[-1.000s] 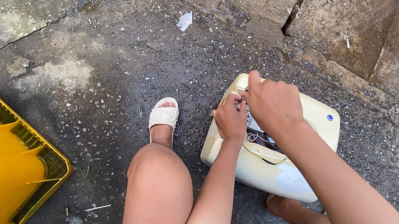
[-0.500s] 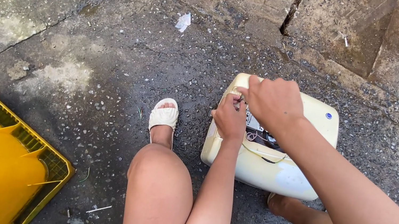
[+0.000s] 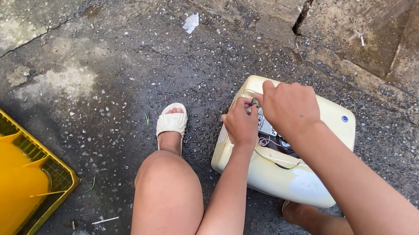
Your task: The person sits on the ground and repairs a small white appliance. They use a screwdriver to remove screws and open the casing, then use a wrench to adjust internal components. The person also handles wires and a small metal cover during the process.
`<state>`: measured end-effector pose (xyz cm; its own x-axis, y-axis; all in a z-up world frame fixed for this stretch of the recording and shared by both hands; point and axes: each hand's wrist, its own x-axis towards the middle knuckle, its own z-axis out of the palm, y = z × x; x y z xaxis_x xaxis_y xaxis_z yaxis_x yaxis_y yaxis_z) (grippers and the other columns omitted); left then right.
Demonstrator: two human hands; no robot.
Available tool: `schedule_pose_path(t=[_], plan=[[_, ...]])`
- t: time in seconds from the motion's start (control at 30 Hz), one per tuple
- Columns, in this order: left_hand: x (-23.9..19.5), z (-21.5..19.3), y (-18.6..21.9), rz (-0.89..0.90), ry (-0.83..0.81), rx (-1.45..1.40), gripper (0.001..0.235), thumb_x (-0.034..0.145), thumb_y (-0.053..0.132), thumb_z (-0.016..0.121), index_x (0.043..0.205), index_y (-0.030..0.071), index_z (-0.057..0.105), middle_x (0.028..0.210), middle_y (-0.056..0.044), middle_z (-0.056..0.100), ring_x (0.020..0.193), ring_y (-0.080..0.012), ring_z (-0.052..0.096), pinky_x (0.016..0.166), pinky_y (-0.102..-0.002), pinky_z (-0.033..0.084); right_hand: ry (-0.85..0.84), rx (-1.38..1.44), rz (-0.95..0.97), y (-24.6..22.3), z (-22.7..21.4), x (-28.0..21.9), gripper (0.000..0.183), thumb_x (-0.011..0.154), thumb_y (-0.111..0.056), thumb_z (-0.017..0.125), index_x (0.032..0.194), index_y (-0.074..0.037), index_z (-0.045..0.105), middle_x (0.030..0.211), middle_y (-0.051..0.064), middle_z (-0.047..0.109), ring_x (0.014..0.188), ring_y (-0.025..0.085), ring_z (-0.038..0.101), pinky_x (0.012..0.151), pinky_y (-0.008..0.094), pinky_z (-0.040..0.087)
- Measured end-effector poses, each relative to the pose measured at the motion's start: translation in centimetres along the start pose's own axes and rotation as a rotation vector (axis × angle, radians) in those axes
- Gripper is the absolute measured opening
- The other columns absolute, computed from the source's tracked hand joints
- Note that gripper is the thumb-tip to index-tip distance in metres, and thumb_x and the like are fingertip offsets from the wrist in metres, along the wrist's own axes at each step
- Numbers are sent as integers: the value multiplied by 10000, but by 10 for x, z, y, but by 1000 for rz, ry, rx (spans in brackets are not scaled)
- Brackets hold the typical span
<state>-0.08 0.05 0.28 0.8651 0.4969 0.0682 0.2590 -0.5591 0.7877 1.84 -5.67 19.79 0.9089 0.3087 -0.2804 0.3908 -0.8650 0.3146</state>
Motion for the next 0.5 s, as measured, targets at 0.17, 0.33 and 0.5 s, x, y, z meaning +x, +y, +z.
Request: schedule_pose_path(t=[0.17, 0.33, 0.5], plan=[[-1, -3, 5, 8, 11, -1, 143, 800, 214, 760, 913, 253, 682, 832, 59, 736, 799, -203, 741, 783, -388, 501, 5, 14, -76, -9, -20, -13, 221, 1017, -218, 553, 1224, -140, 556, 1009, 120, 601, 790, 381, 767, 664, 500, 619], [2, 3, -2, 18, 14, 5, 153, 793, 240, 776, 903, 265, 673, 823, 79, 734, 779, -192, 743, 777, -374, 502, 64, -43, 17, -3, -6, 2, 246, 1050, -337, 436, 1119, -133, 555, 938, 94, 675, 797, 355, 767, 693, 532, 585], [2, 4, -4, 34, 24, 16, 159, 780, 238, 778, 894, 251, 668, 809, 81, 728, 759, -183, 742, 770, -377, 508, 27, -62, 29, 1, 9, 11, 372, 1039, -438, 459, 1084, -89, 582, 869, 89, 720, 795, 331, 772, 711, 510, 577]])
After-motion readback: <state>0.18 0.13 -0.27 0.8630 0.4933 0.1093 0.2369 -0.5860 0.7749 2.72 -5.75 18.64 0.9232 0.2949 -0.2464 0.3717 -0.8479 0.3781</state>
